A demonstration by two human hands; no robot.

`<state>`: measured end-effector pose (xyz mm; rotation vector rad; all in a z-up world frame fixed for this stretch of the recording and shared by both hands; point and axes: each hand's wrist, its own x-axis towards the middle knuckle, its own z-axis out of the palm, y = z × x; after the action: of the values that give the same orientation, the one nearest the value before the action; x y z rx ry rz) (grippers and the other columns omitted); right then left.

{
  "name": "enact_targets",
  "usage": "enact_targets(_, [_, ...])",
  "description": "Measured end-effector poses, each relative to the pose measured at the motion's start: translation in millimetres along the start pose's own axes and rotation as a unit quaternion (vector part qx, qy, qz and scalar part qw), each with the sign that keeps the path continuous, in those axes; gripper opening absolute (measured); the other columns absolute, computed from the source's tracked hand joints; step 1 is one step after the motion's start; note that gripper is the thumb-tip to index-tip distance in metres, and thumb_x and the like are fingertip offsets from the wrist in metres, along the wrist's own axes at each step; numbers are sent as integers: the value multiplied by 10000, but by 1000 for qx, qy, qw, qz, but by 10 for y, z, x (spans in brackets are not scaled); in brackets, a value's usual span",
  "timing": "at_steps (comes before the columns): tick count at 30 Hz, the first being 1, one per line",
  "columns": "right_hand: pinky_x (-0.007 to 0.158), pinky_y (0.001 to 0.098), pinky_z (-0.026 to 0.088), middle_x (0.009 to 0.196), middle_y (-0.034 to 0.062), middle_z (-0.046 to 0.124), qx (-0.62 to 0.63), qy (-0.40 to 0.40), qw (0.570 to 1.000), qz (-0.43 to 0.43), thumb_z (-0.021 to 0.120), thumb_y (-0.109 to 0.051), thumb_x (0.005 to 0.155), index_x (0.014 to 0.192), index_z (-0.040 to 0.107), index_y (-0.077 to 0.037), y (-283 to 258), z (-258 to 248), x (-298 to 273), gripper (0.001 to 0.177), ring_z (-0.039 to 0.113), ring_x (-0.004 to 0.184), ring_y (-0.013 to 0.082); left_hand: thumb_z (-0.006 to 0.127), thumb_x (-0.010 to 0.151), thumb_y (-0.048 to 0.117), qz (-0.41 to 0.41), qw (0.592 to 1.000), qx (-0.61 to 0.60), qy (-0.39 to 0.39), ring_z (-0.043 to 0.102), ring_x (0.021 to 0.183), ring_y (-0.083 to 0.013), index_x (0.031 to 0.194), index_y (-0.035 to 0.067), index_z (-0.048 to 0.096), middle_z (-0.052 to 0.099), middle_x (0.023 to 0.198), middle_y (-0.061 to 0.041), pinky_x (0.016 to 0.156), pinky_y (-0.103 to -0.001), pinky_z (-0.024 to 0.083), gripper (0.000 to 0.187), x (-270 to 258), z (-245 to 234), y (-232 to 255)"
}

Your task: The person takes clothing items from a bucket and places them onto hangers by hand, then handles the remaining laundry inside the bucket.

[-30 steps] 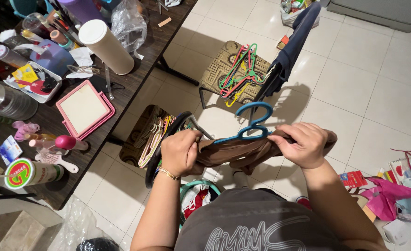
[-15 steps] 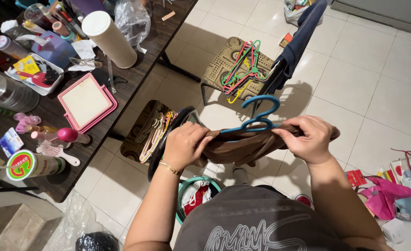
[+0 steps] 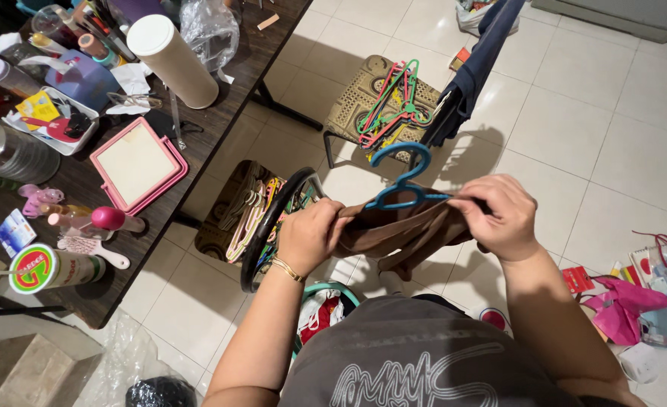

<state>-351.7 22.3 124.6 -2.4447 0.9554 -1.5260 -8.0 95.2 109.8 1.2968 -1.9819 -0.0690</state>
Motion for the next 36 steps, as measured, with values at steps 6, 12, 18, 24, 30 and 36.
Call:
enact_targets(6, [951,350,574,1064,109,791,-6,28,998,63,862,-24,1055,1097,663,-39,175,-115,-191,204,732,1000,242,827,987,232,-43,999,10,15,741,782,-308,1047,100,714,753,947,-73,649,-406,578,184,-4,-147,14])
enact_targets(12, [942,330,573,1189,104,751,76,-58,980,174,640,-152,1179,1309,700,28,346,-269,-240,229,730,1065,186,829,977,194,-15,999,14,48,737,788,-288,1042,113,725,752,953,-53,666,-396,565,147,-24,-235,-2])
enact_targets(18, [953,290,508,1122,40,685,254,-192,897,307,595,-194,1161,1105,736,8,691,-384,-390,253,638,1043,146,844,960,194,-13,999,14,48,733,778,-279,1041,113,741,738,914,-47,653,-385,553,154,-55,-315,16])
enact_targets(24, [958,313,503,1100,9,668,263,-199,839,432,595,-210,1092,1108,789,-37,601,-453,-395,261,651,1028,143,857,927,196,4,999,20,30,722,777,-282,1064,122,755,719,888,-50,664,-394,561,187,-146,-351,81])
enact_targets(30, [851,351,550,1065,36,692,59,-230,909,342,717,-253,1093,968,787,-9,478,-539,-417,283,674,966,192,846,900,161,-1,997,67,32,731,824,-284,1051,106,739,729,924,-51,676,-401,568,193,-264,-375,36])
enact_targets(36, [451,364,579,1139,12,666,206,-164,826,498,771,-157,1035,1059,757,-5,372,-628,-473,154,706,611,247,852,901,149,6,998,54,34,733,847,-289,1044,108,730,727,928,-52,700,-402,575,193,-307,-274,59])
